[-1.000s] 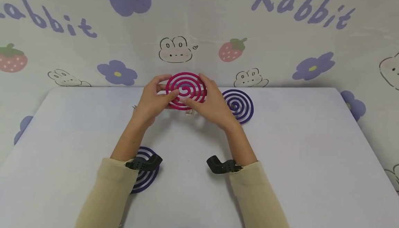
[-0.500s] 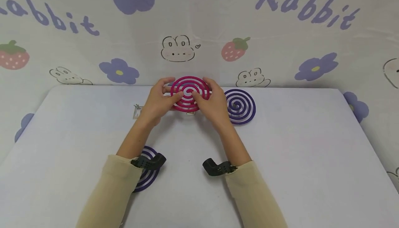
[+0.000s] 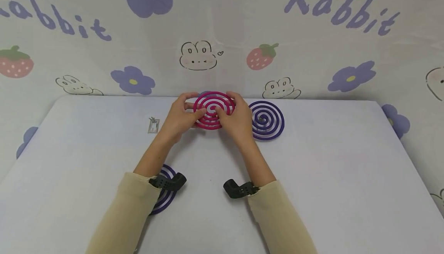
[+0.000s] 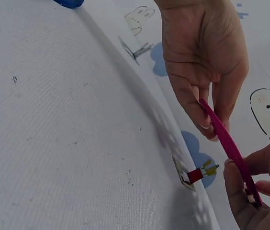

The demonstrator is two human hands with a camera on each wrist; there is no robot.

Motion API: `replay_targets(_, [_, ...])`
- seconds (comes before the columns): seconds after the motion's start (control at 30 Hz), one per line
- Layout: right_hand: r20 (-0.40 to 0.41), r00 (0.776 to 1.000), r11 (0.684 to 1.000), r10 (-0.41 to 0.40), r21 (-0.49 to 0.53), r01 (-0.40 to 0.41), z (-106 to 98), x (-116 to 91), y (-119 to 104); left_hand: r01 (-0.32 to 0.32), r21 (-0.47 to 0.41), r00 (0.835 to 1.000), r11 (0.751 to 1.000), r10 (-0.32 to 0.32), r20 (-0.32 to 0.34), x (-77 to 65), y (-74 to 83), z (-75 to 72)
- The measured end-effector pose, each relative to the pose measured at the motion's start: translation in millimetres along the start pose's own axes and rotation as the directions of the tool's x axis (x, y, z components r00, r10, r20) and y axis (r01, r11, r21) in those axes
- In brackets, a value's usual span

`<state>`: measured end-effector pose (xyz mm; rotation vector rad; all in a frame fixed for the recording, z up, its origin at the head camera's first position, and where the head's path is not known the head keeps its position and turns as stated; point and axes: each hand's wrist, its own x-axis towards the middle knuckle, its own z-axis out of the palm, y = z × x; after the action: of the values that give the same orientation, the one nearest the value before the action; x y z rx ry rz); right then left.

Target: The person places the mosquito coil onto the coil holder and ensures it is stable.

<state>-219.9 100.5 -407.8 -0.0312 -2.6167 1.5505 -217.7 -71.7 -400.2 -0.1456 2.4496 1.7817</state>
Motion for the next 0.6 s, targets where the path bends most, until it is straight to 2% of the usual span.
replay_targets(0.23, [-0.008,1.0,0.999,-0.006,-0.05,0.006,1.6,0.0,1.5,0.014,0.017,1.0,1.0,-0.014,0.002,1.3,-3.4,1.6])
replay_targets(0.6, [0.002,1.0,0.998,0.021,-0.061,-0.021,2.3,-0.4,3.2,0.03,0.048,0.999,0.998,-0.031,0.016,2.7,-6.4,2.4])
